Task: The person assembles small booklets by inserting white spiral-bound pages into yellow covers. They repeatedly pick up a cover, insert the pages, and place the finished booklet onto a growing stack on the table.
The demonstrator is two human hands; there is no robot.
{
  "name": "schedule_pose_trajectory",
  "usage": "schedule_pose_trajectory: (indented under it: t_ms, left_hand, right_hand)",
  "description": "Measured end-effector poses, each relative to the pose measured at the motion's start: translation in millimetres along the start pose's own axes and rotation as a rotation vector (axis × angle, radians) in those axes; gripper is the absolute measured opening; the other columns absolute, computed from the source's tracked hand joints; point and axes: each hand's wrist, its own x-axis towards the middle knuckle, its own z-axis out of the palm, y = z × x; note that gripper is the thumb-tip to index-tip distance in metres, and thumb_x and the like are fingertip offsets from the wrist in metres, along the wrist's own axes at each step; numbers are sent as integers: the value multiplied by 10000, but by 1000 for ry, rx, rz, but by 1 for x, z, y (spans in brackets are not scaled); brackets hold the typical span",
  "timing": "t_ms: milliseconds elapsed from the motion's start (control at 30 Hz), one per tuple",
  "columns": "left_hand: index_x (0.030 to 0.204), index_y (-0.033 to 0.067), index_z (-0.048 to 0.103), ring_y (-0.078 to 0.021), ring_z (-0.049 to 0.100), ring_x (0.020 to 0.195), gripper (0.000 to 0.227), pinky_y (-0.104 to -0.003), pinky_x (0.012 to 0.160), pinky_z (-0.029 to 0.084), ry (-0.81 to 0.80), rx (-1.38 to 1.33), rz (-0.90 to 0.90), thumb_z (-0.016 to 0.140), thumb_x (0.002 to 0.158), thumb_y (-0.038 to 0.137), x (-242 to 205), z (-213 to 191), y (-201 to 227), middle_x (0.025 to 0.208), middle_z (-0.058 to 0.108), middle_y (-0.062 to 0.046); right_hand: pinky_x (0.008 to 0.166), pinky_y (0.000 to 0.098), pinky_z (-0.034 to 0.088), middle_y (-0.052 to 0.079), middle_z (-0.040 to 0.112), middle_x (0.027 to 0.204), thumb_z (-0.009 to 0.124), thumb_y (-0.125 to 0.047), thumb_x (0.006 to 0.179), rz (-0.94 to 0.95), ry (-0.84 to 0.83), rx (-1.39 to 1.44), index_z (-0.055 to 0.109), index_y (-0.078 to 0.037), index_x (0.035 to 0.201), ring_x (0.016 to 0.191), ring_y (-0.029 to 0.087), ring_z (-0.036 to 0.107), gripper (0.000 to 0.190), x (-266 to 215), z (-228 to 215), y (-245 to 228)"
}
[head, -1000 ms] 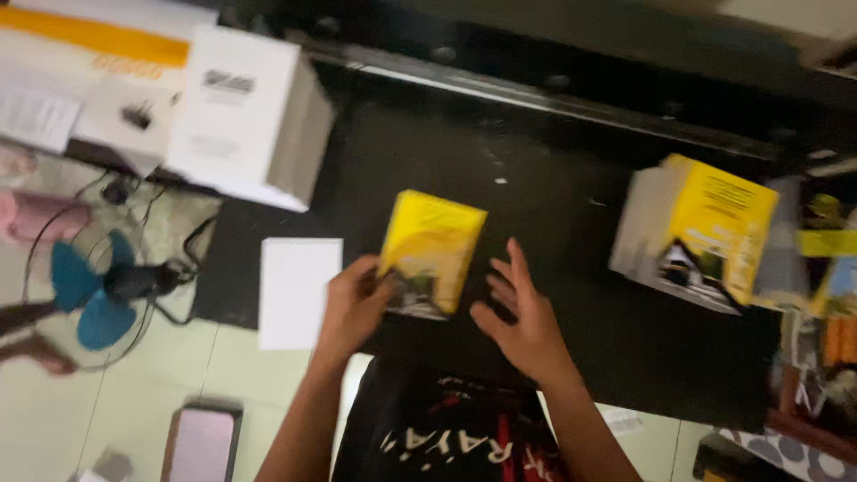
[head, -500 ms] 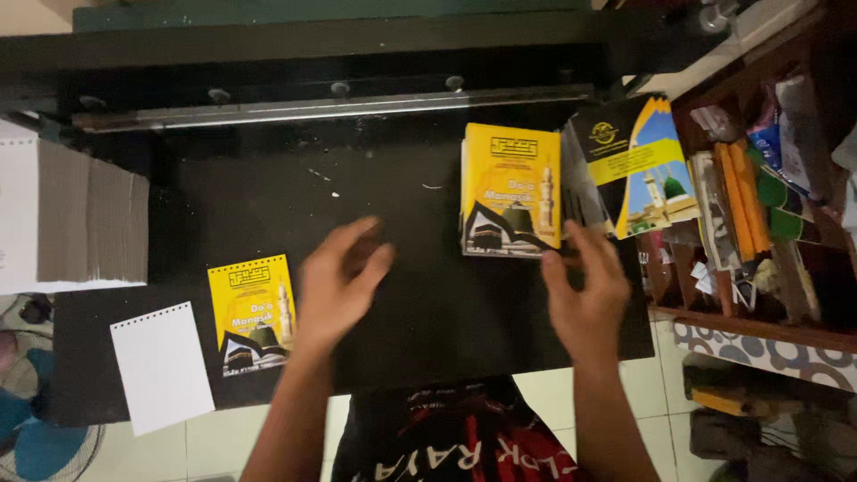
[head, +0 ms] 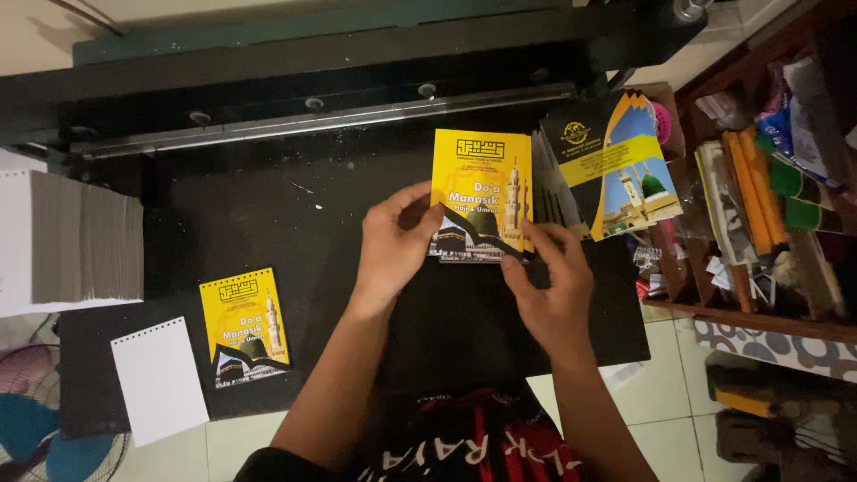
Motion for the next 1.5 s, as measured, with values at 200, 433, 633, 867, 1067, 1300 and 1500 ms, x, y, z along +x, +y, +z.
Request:
schedule_pose_trajectory:
  t_ms: [200,433,633,867,1067,1300,1500]
  left_hand:
    - [1250,-35,702,-254,715,955,447,-410,828,614,-36,-92,-103,788,825,73,3,6,13,1030,739,-204]
    - [1258,-37,699,-280,700,1029,409,-443,872,594,-67,-54,-97,749,863,56,4,0,26,1062,737,-245]
    - [1307,-87,639,-280,695,976,519,-425,820,607,-50,-156,-60,746,801,-47,8,-17,-3,1068,705,-247]
    - [1225,-20,698,-209,672,989,443,-376,878,600,63,-304,20,704,800,-146,-11,-116,-23,1055,698,-122]
    - [1143,-4,679,-234,620,994,468,-397,942,507,-66,-274,10,660,715,-192,-35,-171,-66,1032,635,-76]
    - [931,57,708,-266,661,853,374,-413,791,497,30,-125,64,646,630,-156,-33,-153,-129,825,655,-98]
    - [794,125,700,-192,647,775,208,-339,887,475,-5,-139,142,796,629,44,-39,-151,-93,720,660,-39]
  right_hand:
    - [1035,621,461,334,570,1273,734,-137,948,37,1,63,573,90,1391,1222,524,580,523,2,1,-3]
    - [1033,606,468,287,548,1291,753,-208,938,69,-36,-59,629,-3,1382,1210,499,592,505,8,6,-16]
    - [1042,605,463,255,525,1267,790,-226,893,-140,111,-165,680,-4,1268,1213,506,582,449,2,16,-2]
    - [1024,489,541,246,581,1137,777,-53,762,-251,175,393,507,145,1236,1108,395,645,581,-25,77,-22]
    - [1248,488,299,227,421,1504,771,5,798,-288,-83,325,297,36,1513,1471,381,384,859,-19,156,-66]
    - [1057,567,464,219,617,1138,701,172,734,-4,-263,445,426,32,1346,1145,400,626,685,-23,220,-3]
    - [1093,524,471,156,706,807,698,210,690,-50,-161,420,652,4,883,858,313,733,286,-35,228,6]
